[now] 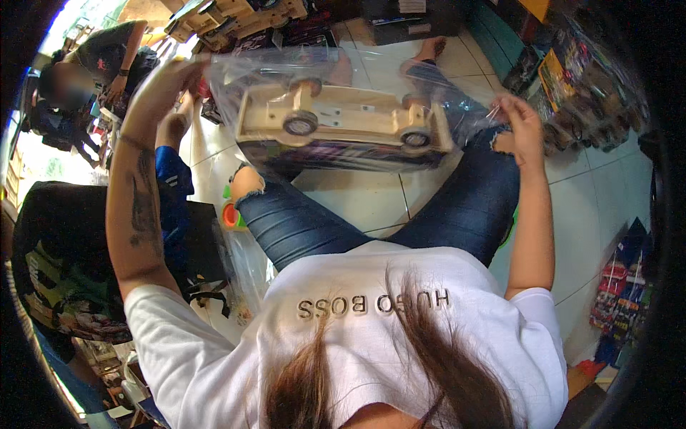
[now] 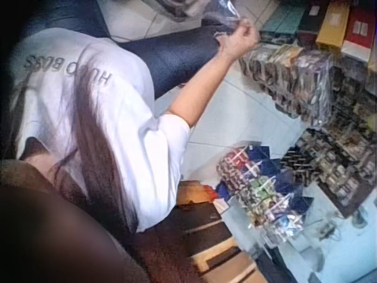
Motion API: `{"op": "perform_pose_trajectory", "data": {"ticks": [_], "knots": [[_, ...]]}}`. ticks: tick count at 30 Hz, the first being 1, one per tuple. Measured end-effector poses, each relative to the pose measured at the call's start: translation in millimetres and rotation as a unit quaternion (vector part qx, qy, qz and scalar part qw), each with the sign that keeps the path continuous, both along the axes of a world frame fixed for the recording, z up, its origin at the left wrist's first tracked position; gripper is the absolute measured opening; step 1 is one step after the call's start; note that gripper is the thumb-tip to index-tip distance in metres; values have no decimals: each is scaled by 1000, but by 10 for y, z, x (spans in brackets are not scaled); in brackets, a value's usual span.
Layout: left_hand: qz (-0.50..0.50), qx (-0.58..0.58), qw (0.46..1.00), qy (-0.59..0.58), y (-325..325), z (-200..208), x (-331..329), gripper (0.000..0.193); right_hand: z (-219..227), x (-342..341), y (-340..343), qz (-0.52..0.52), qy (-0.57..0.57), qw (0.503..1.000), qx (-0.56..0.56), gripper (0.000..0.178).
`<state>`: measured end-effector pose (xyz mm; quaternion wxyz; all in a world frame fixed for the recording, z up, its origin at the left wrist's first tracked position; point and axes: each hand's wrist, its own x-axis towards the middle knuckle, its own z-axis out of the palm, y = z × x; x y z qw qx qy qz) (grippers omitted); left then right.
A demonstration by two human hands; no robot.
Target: The person sits on the floor and wraps a toy car in a clear plastic bag, then seals it with a tape dispenser. They repeat the process with a second toy car, placing each sealed unit into a cardboard box.
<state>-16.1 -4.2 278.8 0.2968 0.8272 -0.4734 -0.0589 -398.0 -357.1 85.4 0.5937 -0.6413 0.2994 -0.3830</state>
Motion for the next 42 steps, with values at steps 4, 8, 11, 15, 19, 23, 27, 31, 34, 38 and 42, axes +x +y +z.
{"op": "perform_pose_trajectory", "data": {"ticks": [4,8,11,15,19,23,27,31,34,38,42], "knots": [[133,91,980,115,362,-686,-98,28,135,308,-491,30,-39,996,-79,24],[140,-2,959,245,532,-1397,-278,35,2,517,-629,52,-48,997,-33,24],[189,-93,941,266,525,-1662,-449,32,-230,481,-638,45,-39,998,-25,25],[197,-243,880,357,474,-1853,-614,17,-391,440,-608,16,-13,1000,12,26],[178,-441,799,369,502,-2081,-673,41,-89,596,-216,-128,156,965,-171,29],[207,-452,797,344,605,-2176,-737,36,282,992,645,122,13,874,-470,46],[259,-343,896,107,628,-1925,-896,37,310,1544,1128,263,115,698,-656,23],[174,-241,913,-280,337,-1581,-1095,48,282,1787,1000,369,62,715,-590,14],[-28,2,964,-265,2,-1566,-1064,34,309,1782,893,421,61,704,-569,16],[-172,87,979,-68,170,-1632,-548,18,374,1746,906,432,92,693,-570,17],[-28,174,973,146,934,-1460,-93,20,373,1758,921,404,74,720,-559,16]]}}
